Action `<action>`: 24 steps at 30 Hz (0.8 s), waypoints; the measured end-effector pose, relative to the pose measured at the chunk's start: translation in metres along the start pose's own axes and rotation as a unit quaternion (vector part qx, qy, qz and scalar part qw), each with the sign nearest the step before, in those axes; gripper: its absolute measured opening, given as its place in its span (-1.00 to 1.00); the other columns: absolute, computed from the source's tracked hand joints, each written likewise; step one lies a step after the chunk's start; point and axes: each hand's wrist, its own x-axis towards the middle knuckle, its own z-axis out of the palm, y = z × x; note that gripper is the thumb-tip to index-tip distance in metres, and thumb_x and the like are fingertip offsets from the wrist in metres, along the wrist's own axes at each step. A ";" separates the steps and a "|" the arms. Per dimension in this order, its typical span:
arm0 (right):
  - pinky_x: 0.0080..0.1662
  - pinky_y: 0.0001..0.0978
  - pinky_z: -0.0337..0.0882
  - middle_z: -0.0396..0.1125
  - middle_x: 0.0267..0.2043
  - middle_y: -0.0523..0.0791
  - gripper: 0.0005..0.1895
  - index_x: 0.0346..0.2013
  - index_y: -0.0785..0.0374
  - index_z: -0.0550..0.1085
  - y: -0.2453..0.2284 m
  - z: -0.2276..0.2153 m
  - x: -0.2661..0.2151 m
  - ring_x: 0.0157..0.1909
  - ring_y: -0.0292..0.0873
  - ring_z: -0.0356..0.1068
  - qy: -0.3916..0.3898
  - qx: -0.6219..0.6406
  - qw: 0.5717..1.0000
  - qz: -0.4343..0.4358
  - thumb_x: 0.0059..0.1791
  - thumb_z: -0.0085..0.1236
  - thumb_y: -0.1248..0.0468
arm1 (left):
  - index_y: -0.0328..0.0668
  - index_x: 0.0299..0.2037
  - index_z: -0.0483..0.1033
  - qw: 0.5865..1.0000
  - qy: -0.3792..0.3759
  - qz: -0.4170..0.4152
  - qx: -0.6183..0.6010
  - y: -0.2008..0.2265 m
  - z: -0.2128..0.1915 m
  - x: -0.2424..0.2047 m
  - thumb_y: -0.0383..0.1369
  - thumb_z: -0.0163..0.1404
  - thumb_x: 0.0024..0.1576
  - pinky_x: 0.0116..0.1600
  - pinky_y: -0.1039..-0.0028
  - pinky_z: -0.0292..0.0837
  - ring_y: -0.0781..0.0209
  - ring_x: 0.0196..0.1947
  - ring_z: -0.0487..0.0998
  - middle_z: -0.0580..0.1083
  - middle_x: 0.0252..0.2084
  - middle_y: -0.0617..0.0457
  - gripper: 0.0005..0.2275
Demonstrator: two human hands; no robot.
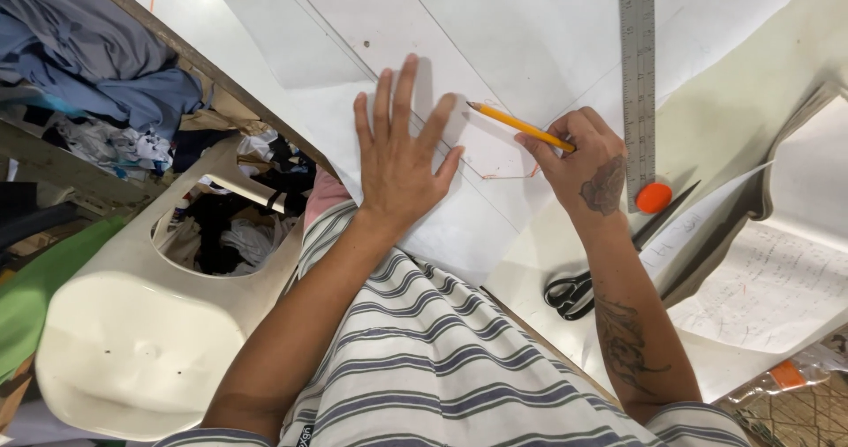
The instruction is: The person uses a pencil, a metal ruler, and a yellow measuring tape to draw and measure lines on a large sheet of white paper. They repeatedly reposition the paper and tools to create a pattern layout on a cluttered work surface.
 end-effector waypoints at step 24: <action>-0.28 -0.28 0.39 0.48 -0.29 0.04 -0.78 0.16 0.53 0.58 -0.073 -0.016 0.125 -0.38 -0.09 0.35 0.009 0.166 0.956 -0.242 0.21 0.24 0.63 | 0.37 0.42 0.42 0.997 0.027 0.033 0.063 0.007 0.001 0.013 0.18 0.40 0.04 0.39 -0.28 0.29 -0.34 0.42 0.33 0.26 0.52 -0.09 -0.27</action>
